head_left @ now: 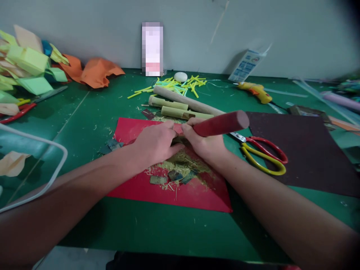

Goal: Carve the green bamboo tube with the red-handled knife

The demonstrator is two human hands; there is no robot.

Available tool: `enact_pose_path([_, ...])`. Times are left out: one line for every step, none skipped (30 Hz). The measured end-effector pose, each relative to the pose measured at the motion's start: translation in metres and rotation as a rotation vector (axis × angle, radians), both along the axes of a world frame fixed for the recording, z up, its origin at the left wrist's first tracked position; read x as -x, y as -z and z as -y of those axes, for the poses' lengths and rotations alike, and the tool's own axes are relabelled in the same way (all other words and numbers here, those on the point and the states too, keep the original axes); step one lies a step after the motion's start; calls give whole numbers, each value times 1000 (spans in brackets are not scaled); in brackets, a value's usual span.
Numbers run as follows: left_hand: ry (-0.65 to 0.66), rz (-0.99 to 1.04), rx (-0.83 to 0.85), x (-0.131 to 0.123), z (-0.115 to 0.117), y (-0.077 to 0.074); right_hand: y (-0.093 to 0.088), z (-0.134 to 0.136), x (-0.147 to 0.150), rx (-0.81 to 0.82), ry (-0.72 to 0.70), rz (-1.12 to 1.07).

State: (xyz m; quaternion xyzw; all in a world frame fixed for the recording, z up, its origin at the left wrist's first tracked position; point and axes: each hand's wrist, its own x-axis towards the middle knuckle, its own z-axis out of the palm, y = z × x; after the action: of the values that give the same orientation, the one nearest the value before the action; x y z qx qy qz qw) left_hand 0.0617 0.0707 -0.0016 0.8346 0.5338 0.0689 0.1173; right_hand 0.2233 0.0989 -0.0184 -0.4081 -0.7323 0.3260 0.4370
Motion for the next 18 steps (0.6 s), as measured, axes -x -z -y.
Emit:
enact_pose_path([4,-5,-3,0,0,0,-1,1,0,-4,-10,21])
enact_pose_path([3,-14,-7,0,0,0,-1,2,0,-4,-19,41])
enact_pose_path([1,-26,-9,0,0,0,-2,3,0,0,-21,57])
enact_pose_path([-1,-37,-9,0,1,0,-3,4,0,7,-21,69])
enact_pose_path([-1,-44,-9,-1,1,0,-4,5,-1,15,-16,73])
enact_pose_path([-3,-47,-8,-1,1,-1,-4,5,-1,26,-4,63])
enact_pose_path([-6,-45,-4,-1,1,-1,-4,5,-1,34,13,45])
enact_pose_path([-8,-40,1,-2,2,-2,-4,4,-1,44,31,23])
enact_pose_path([-10,-35,6,-2,2,-2,-3,3,-1,54,38,12])
enact_pose_path([-14,-32,10,-2,2,-2,-3,2,-1,61,46,5])
enact_pose_path([-18,-29,11,-2,2,-2,-3,0,-1,68,49,1])
enact_pose_path([-21,-25,11,-2,2,-2,-2,-1,-1,74,46,1])
enact_pose_path([-22,-20,11,-2,2,-2,-2,-2,-1,77,45,0])
enact_pose_path([-24,-15,11,-2,1,-1,-3,-3,-1,77,45,-3])
enact_pose_path([-26,-9,12,-2,1,-1,-3,-3,-1,77,44,-4])
enact_pose_path([-26,-4,13,-2,1,-1,-3,-3,-1,78,45,-5])
enact_pose_path([-26,-1,13,-2,1,-1,-3,-4,-1,79,46,-5])
enact_pose_path([-26,0,13,-2,1,0,-3,-4,-1,82,49,-6])
